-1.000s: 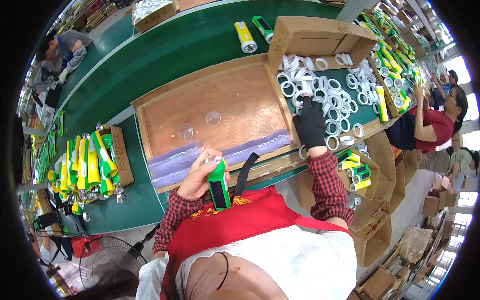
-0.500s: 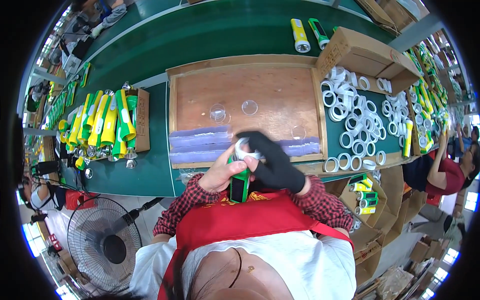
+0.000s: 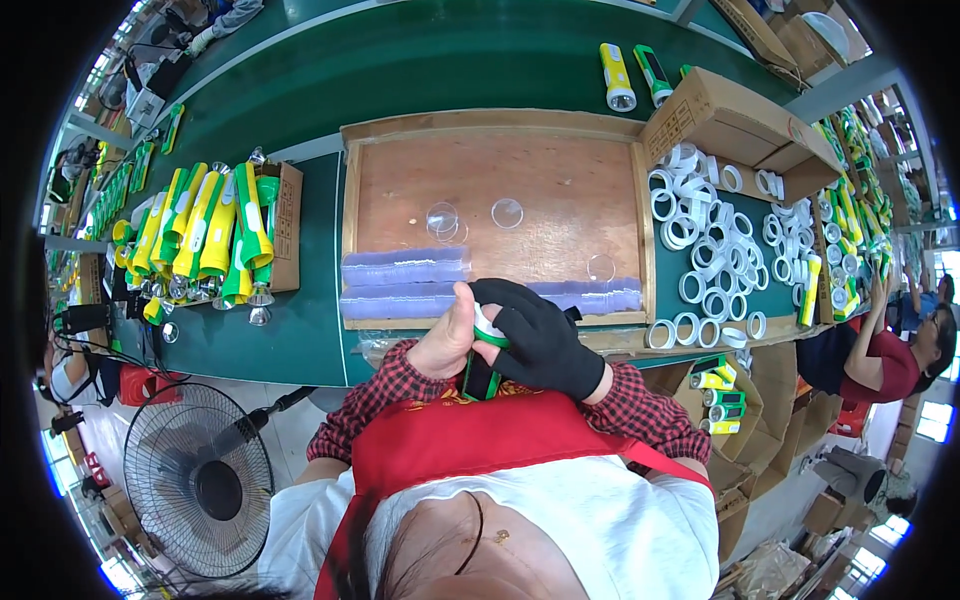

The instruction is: Assembling front lens and internal components into flashlight bodies on a factory production line.

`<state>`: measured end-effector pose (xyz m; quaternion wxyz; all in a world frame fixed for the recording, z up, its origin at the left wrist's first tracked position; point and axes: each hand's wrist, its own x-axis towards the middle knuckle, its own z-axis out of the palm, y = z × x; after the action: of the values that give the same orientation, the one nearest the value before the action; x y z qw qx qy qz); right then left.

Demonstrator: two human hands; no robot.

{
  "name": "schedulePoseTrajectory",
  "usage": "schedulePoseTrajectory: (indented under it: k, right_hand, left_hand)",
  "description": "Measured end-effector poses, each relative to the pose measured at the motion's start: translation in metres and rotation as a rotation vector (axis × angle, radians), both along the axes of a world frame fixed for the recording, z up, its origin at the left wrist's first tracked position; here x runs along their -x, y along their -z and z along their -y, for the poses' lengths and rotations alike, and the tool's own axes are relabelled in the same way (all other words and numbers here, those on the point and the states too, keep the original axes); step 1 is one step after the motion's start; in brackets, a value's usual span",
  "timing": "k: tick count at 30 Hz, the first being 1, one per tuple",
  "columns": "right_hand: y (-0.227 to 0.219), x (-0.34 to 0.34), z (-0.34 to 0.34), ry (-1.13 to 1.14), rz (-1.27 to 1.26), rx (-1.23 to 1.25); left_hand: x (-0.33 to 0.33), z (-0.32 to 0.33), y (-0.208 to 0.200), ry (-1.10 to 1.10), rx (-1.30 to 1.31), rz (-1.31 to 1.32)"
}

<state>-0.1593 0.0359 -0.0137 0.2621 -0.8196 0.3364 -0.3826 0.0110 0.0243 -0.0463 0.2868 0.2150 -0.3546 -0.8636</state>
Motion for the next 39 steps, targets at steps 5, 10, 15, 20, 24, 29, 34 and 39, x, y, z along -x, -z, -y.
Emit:
schedulePoseTrajectory:
  k: [5, 10, 15, 20, 24, 29, 34, 39]
  right_hand:
    - [-0.022, 0.007, 0.030, 0.083, 0.142, -0.050]
    - [-0.035, 0.016, 0.051, -0.003, 0.263, -0.055]
    - [-0.036, 0.015, 0.044, 0.055, 0.363, -0.150]
    - [-0.071, 0.017, 0.060, 0.109, 0.094, -0.271]
    - [-0.066, 0.025, 0.066, -0.077, 0.238, -0.175]
    - [-0.065, 0.027, 0.066, -0.192, 0.339, -0.191]
    - [-0.035, 0.024, 0.082, 0.246, 0.120, -0.230]
    - [-0.067, 0.036, 0.096, -0.216, 0.203, -0.423]
  left_hand:
    - [0.009, 0.016, -0.022, -0.079, 0.268, 0.032]
    - [0.006, 0.014, -0.039, 0.252, -0.183, -0.156]
    - [0.002, 0.024, -0.037, 0.246, -0.108, -0.051]
    - [0.017, 0.030, -0.027, -0.402, 0.829, 0.427]
    - [0.004, 0.031, -0.056, 0.231, 0.049, 0.128]
    - [0.001, 0.036, -0.049, 0.363, -0.037, -0.010]
    - [0.019, 0.052, -0.028, -0.283, 0.870, 1.019]
    - [-0.005, 0.057, -0.067, 0.235, 0.094, 0.208]
